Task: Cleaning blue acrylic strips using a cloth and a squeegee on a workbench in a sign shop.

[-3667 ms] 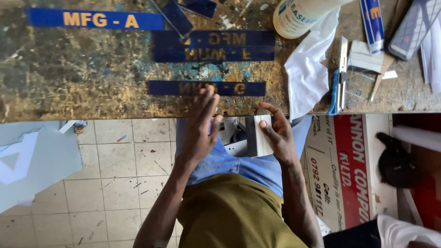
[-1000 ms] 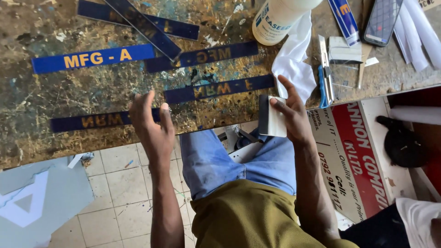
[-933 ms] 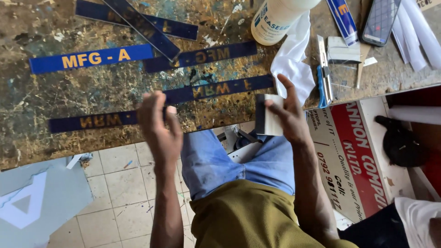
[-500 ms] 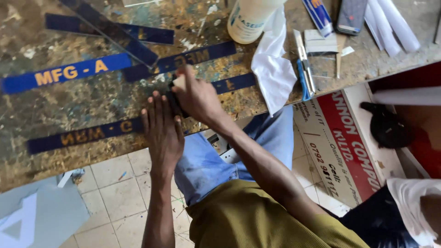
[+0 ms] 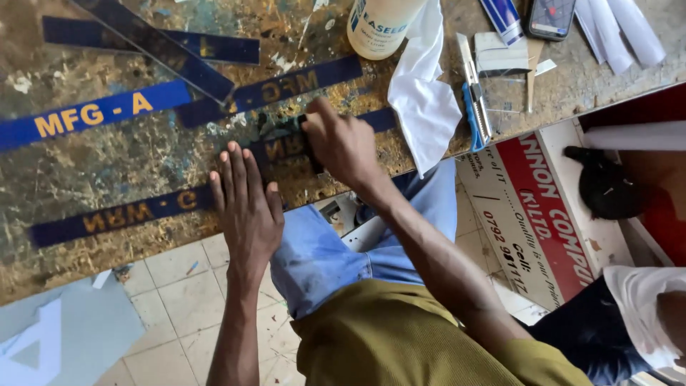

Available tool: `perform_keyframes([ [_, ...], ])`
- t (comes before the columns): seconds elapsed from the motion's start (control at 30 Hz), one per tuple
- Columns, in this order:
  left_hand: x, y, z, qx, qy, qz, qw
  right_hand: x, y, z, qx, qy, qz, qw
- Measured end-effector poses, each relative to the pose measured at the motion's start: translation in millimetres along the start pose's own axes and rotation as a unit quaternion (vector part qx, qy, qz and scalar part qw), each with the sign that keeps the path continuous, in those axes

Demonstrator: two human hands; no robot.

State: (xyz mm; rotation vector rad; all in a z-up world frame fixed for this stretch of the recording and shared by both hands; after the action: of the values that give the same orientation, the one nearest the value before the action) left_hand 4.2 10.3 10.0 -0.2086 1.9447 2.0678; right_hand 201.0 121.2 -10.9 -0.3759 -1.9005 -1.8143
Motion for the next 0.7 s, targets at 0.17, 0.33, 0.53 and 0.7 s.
perform_keyframes([
  [0.17,0,4,-3,0.019,-0.002,0.001,1.0,-24,48,-13,0.017,-0.021,0.054,0.998],
  [0.33,1,7,0,0.016,-0.015,0.004,1.0,-65,83,-18,-0.022,-0.05,0.036,0.998],
  [0.53,3,0,-2,0.013,-0.012,-0.006,1.0,-43,92,-19,-0.001,-0.055,0.024,0.998],
  [0.7,-2,4,1,0.021,0.012,-0.018,1.0,30,22,-15,0.062,-0.001,0.041,0.997],
])
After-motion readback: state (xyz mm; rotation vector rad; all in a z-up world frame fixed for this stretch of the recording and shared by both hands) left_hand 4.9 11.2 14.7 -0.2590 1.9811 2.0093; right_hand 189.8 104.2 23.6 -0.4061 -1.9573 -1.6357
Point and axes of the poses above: each hand's wrist, its own z-axis towards the middle knuckle, its own y-axis out of the back of the hand, x = y × z, the point moved 1 cm from there along z, towards the middle knuckle, and after that the axes turned 6 degrees about x, right-handed, at the moved point
